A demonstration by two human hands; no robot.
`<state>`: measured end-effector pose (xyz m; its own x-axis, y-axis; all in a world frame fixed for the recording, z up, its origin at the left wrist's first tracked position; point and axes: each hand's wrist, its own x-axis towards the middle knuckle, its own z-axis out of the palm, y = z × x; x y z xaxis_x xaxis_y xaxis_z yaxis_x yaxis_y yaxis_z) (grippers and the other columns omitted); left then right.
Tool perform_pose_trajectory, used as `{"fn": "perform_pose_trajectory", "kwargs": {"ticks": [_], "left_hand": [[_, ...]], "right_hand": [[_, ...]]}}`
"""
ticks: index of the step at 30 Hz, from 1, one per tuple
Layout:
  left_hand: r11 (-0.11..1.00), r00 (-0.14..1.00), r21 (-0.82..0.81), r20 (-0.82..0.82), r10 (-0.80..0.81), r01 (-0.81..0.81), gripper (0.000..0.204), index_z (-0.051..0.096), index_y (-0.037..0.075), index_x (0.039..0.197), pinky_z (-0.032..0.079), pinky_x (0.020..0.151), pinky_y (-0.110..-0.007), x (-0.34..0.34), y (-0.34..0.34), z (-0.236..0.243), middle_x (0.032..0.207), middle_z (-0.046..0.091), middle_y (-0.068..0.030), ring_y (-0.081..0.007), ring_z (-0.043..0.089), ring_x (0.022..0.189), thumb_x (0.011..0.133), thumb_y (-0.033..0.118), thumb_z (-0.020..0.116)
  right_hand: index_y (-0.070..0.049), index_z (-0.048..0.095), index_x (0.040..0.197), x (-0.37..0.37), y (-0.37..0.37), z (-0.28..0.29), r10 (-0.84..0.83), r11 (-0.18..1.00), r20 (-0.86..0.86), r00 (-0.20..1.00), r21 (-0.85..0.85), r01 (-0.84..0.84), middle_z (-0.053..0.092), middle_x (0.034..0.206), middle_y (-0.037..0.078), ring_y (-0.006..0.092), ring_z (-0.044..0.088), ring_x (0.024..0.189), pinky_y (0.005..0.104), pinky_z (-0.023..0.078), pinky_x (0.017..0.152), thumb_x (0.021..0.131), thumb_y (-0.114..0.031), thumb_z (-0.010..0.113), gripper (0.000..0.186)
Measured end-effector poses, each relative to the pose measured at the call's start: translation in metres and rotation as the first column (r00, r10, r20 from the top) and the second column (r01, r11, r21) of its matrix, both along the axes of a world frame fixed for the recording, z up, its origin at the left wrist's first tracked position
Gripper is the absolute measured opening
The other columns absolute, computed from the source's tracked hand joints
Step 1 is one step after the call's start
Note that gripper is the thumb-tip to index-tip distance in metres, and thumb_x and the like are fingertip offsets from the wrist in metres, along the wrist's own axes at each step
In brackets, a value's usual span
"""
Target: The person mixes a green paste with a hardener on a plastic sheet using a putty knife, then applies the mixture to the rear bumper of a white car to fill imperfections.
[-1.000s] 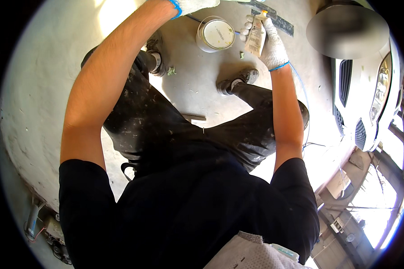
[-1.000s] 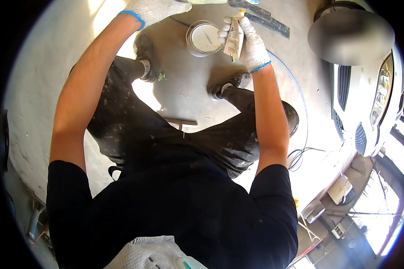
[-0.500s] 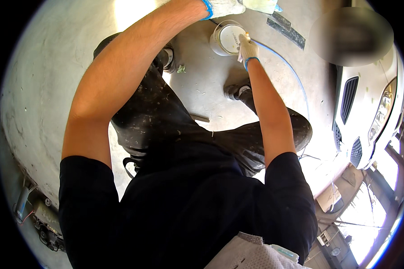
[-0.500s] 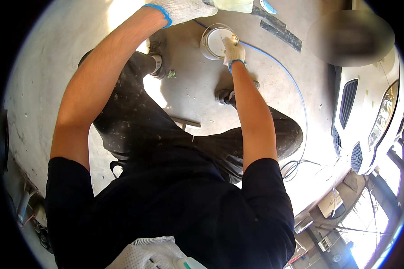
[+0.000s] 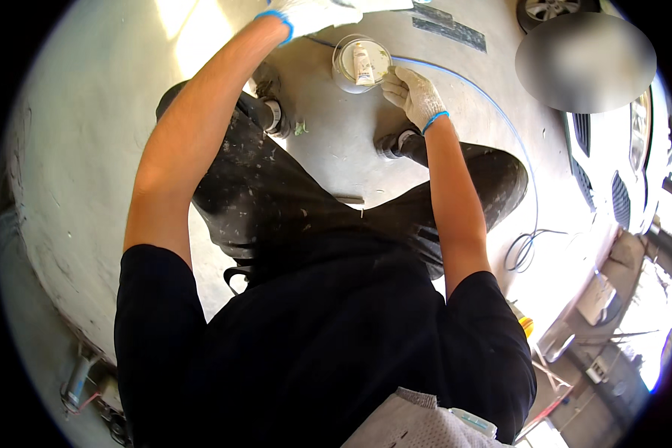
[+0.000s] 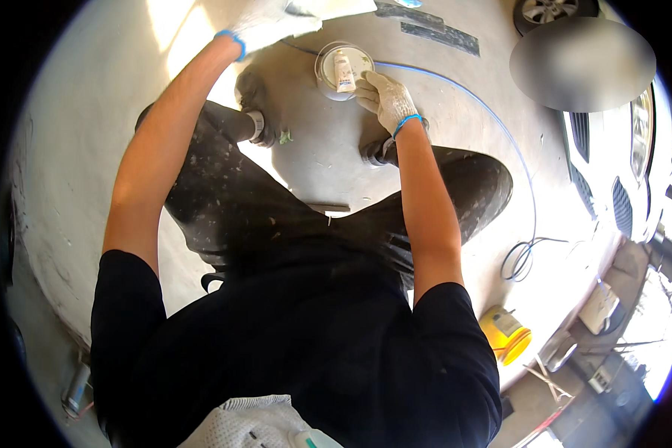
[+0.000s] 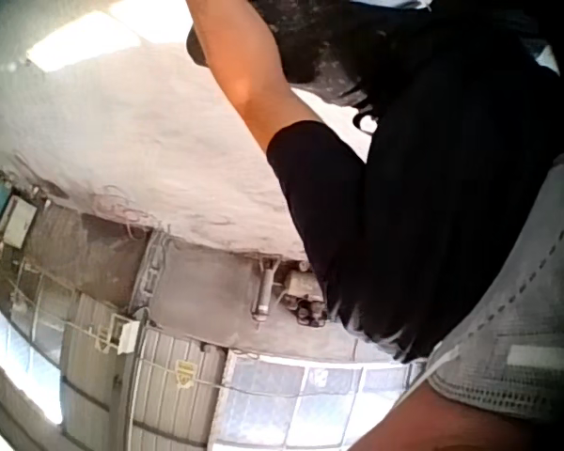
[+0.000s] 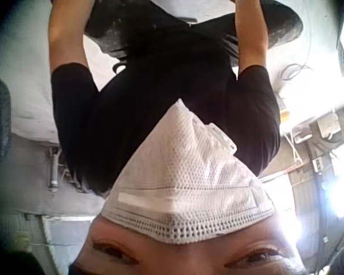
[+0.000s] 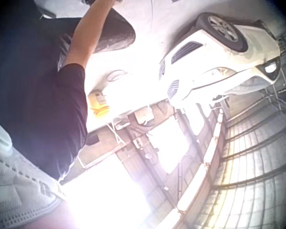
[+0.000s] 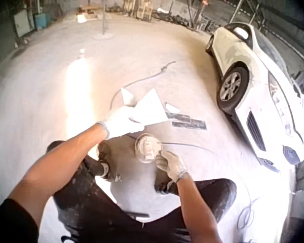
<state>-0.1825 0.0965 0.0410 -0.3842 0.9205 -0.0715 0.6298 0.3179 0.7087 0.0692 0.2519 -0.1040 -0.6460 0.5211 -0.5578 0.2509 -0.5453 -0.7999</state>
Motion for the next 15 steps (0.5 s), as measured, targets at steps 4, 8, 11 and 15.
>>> {"fn": "perform_pose_trajectory", "kwargs": {"ticks": [4,8,11,15], "left_hand": [[0.992,0.919,0.118,0.386,-0.085,0.043,0.043,0.074,0.008,0.117,0.044,0.055,-0.021,0.050,-0.016,-0.006,0.084,0.069,0.0037,-0.0026,0.054,0.063,0.087,0.038,0.083],[0.937,0.661,0.334,0.727,-0.186,-0.104,0.037,0.072,0.003,0.119,0.056,0.073,-0.025,0.112,-0.071,-0.028,0.100,0.075,-0.0034,-0.0069,0.066,0.083,0.087,0.017,0.083],[0.994,0.691,0.110,0.719,-0.078,-0.002,0.032,0.071,0.000,0.115,0.052,0.068,-0.024,0.144,-0.094,0.006,0.094,0.073,-0.0026,-0.0068,0.064,0.079,0.087,0.010,0.080],[0.994,0.687,0.101,0.720,-0.097,0.035,0.032,0.067,-0.002,0.116,0.048,0.056,-0.022,0.161,-0.107,0.022,0.090,0.070,-0.0047,-0.0063,0.061,0.070,0.088,0.009,0.077]], "right_hand": [[0.002,0.060,0.131,0.012,-0.017,0.059,0.075,0.996,-0.318,0.945,-0.023,-0.087,0.071,0.107,0.011,0.0202,0.069,0.093,0.0348,0.058,0.085,0.101,-0.028,0.064,0.042],[0.001,0.059,0.133,0.025,-0.049,0.096,0.096,0.984,-0.573,0.814,-0.069,-0.165,0.069,0.116,0.008,0.0172,0.068,0.104,0.0317,0.056,0.091,0.102,-0.028,0.064,0.043],[-0.003,0.057,0.137,0.035,-0.057,0.092,0.205,0.979,-0.514,0.833,0.108,-0.175,0.065,0.129,0.005,0.0145,0.062,0.116,0.0280,0.053,0.097,0.101,-0.023,0.066,0.042],[-0.001,0.058,0.135,0.035,-0.065,0.086,0.171,0.973,-0.596,0.785,-0.023,-0.230,0.064,0.133,0.007,0.0155,0.063,0.117,0.0305,0.054,0.100,0.099,-0.010,0.064,0.037]]}}
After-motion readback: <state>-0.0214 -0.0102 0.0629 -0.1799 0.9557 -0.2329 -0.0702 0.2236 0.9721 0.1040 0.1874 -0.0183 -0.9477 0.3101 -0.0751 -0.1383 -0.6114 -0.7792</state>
